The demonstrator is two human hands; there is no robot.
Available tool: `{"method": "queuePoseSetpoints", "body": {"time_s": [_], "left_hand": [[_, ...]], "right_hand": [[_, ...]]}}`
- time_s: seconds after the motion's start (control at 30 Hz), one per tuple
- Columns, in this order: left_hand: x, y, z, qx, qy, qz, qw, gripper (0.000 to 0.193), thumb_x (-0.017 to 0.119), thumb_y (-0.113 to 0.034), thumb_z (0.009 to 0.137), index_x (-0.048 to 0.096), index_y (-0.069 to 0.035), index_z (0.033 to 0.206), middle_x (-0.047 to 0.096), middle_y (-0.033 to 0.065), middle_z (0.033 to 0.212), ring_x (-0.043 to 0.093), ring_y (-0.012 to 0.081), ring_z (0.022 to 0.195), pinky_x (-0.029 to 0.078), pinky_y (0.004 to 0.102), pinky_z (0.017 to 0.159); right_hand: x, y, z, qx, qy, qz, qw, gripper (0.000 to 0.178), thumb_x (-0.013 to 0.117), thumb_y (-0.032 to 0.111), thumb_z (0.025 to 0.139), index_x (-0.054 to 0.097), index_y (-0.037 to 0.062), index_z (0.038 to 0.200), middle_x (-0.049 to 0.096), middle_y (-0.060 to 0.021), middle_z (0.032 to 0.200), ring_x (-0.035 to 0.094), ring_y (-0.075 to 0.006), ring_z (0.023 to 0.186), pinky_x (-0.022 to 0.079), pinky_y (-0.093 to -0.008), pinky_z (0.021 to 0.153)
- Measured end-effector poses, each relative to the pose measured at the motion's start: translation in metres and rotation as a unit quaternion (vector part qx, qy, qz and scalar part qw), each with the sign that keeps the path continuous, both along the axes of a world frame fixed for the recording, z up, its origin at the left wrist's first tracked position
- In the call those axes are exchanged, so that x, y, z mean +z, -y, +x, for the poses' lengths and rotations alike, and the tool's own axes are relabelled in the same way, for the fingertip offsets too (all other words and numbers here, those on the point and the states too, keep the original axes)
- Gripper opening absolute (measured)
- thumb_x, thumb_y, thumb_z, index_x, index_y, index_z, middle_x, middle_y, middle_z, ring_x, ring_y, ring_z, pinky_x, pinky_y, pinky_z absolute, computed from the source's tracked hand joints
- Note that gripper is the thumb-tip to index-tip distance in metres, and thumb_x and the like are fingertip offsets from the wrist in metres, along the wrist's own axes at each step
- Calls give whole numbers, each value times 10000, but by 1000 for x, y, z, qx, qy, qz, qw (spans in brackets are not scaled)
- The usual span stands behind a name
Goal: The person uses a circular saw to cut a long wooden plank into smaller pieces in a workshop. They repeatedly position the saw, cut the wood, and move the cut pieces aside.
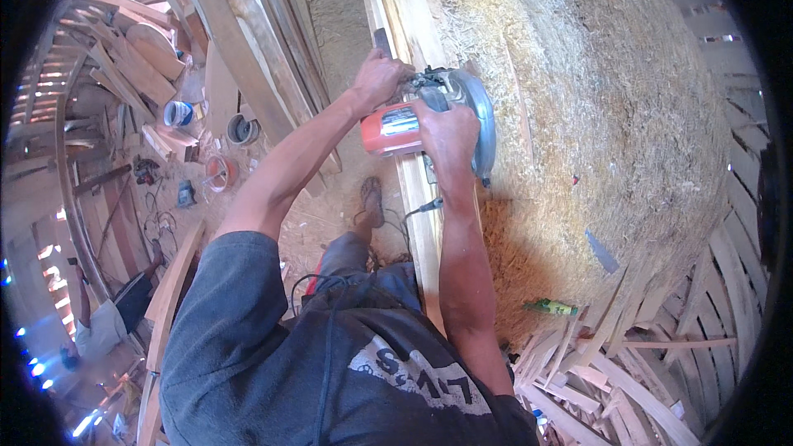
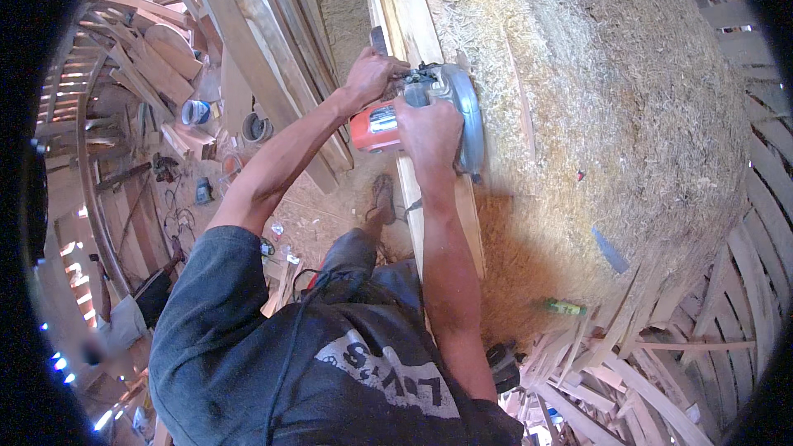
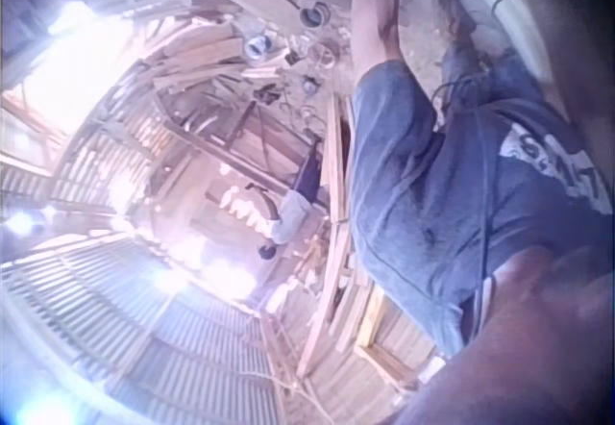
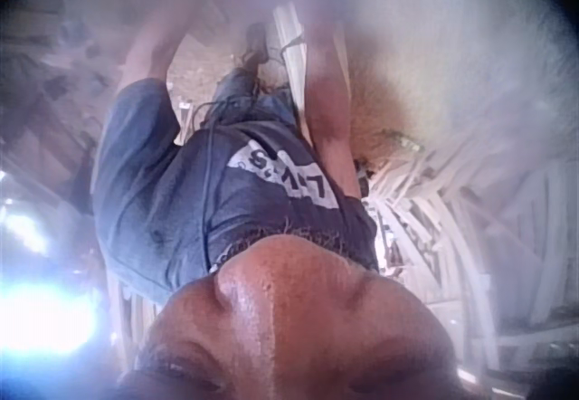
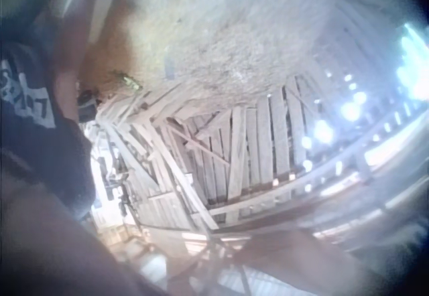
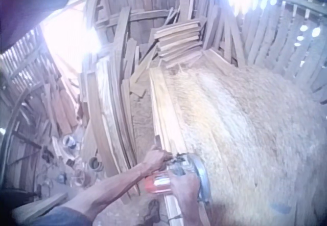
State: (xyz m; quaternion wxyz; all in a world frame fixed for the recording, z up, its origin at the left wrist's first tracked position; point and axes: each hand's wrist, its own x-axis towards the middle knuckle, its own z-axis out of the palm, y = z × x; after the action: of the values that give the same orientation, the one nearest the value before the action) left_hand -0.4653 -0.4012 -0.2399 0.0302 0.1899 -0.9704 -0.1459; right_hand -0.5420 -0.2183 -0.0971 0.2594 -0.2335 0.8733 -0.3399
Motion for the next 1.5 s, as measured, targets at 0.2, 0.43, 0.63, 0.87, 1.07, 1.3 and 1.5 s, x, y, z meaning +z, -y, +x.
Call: {"method": "queuePoseSetpoints", "body": {"time_s": [0.2, 0.43, 0.63, 0.87, 1.07, 1.3, 1.5], "left_hand": [[-3, 14, -1, -4, -87, 0, 996, 152, 718, -268, 852, 768, -144, 923, 761, 94, 897, 720, 273, 914, 406, 430, 921], [10, 32, -14, 12, 39, 28, 999, 279, 690, -244, 892, 796, -214, 1148, 770, 30, 1172, 720, 226, 1050, 424, 430, 1003], [6, 51, -15, 5, 40, 26, 999, 291, 704, -254, 882, 786, -219, 1159, 770, 11, 1179, 718, 211, 1054, 415, 442, 1003], [5, 65, -16, -16, 8, 35, 999, 403, 714, -304, 888, 722, -166, 1266, 689, 50, 1367, 605, 223, 1317, 380, 472, 1104], [-4, 80, -23, 45, -59, -19, 997, 682, 826, -390, 787, 609, 26, 1281, 526, 216, 1499, 451, 335, 1447, 298, 534, 1217], [-9, 102, -30, -6, 62, 1, 998, 754, 785, -592, 778, 644, 5, 1216, 516, 233, 1503, 445, 358, 1450, 314, 550, 1207], [-8, 112, -30, -14, 47, 8, 999, 606, 814, -548, 771, 698, -36, 1072, 615, 179, 1385, 556, 312, 1346, 391, 489, 1143]], "right_hand": [[-5, 17, -3, -3, -10, -3, 1000, 515, 753, 394, 780, 742, -106, 906, 709, -345, 887, 723, -481, 880, 562, -498, 847], [-16, 34, -11, 2, -27, -23, 999, 497, 751, 388, 791, 743, -100, 884, 705, -336, 835, 724, -477, 832, 563, -504, 802], [-15, 49, -12, -6, -3, -48, 999, 475, 756, 376, 804, 743, -94, 870, 709, -313, 792, 729, -451, 777, 561, -494, 760], [-5, 62, -14, -22, 21, -27, 999, 502, 761, 407, 823, 746, -92, 875, 722, -284, 784, 741, -387, 758, 555, -469, 742], [-15, 69, -21, -27, 58, 3, 998, 540, 756, 420, 837, 744, -113, 922, 733, -297, 846, 744, -394, 816, 554, -464, 787], [-19, 76, -22, -31, 53, -6, 998, 543, 767, 430, 835, 750, -102, 941, 740, -299, 886, 745, -422, 875, 562, -471, 849], [-9, 93, -24, -21, 44, 9, 999, 522, 759, 415, 839, 751, -97, 943, 741, -294, 877, 746, -421, 850, 562, -467, 841]]}}
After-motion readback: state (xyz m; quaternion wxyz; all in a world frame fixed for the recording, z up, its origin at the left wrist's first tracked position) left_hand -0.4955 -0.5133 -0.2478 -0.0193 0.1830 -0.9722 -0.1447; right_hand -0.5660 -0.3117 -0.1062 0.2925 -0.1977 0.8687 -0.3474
